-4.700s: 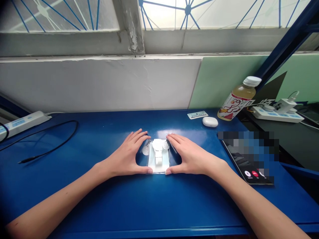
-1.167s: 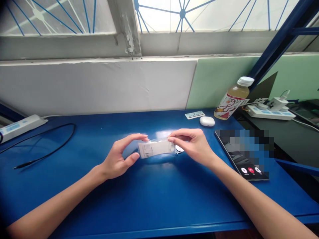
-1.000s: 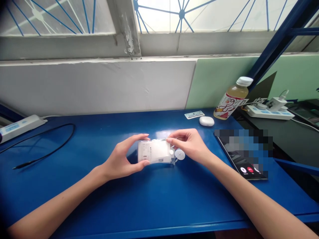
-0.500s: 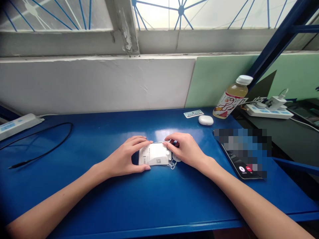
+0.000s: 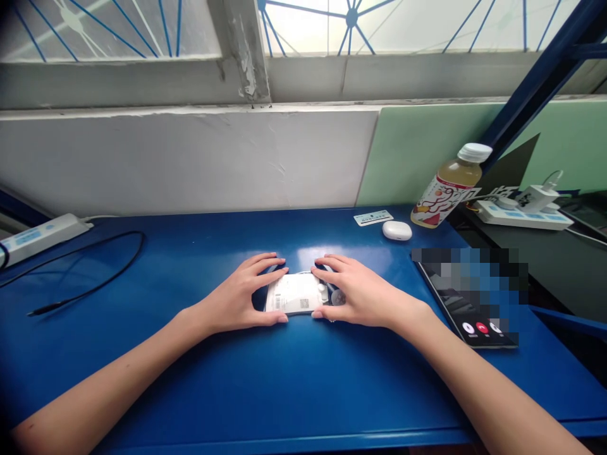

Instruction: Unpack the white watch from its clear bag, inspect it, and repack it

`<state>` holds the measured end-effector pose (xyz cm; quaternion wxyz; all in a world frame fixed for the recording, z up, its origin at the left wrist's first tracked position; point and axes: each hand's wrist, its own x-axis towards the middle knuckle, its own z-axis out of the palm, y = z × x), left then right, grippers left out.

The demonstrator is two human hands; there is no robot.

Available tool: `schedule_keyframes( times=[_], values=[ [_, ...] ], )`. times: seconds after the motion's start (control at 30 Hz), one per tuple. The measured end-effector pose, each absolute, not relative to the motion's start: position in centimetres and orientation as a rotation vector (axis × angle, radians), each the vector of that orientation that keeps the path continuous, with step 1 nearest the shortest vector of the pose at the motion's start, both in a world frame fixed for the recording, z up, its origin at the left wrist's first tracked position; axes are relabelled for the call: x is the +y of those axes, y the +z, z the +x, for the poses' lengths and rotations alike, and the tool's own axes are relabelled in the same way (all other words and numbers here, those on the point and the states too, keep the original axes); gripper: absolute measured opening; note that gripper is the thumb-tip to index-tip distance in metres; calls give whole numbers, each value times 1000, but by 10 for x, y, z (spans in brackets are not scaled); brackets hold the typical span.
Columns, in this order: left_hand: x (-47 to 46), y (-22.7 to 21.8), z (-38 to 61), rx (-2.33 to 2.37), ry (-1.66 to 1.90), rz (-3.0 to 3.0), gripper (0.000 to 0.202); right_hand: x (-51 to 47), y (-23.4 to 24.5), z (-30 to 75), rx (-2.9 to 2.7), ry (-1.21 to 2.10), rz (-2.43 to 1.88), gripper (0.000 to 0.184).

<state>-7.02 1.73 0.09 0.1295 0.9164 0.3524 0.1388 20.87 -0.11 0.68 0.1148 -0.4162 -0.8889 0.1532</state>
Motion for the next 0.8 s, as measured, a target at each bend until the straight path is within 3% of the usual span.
schedule_keyframes(
  times=[0.47,0.8],
  values=[
    [18,-3,-71,1044,405,2602,82,-7,4,195,-2518,463,-1181,43],
    [18,-1,-70,1037,423,2597,78,-3,10,204,-2632,714,-1198,52]
  ],
)
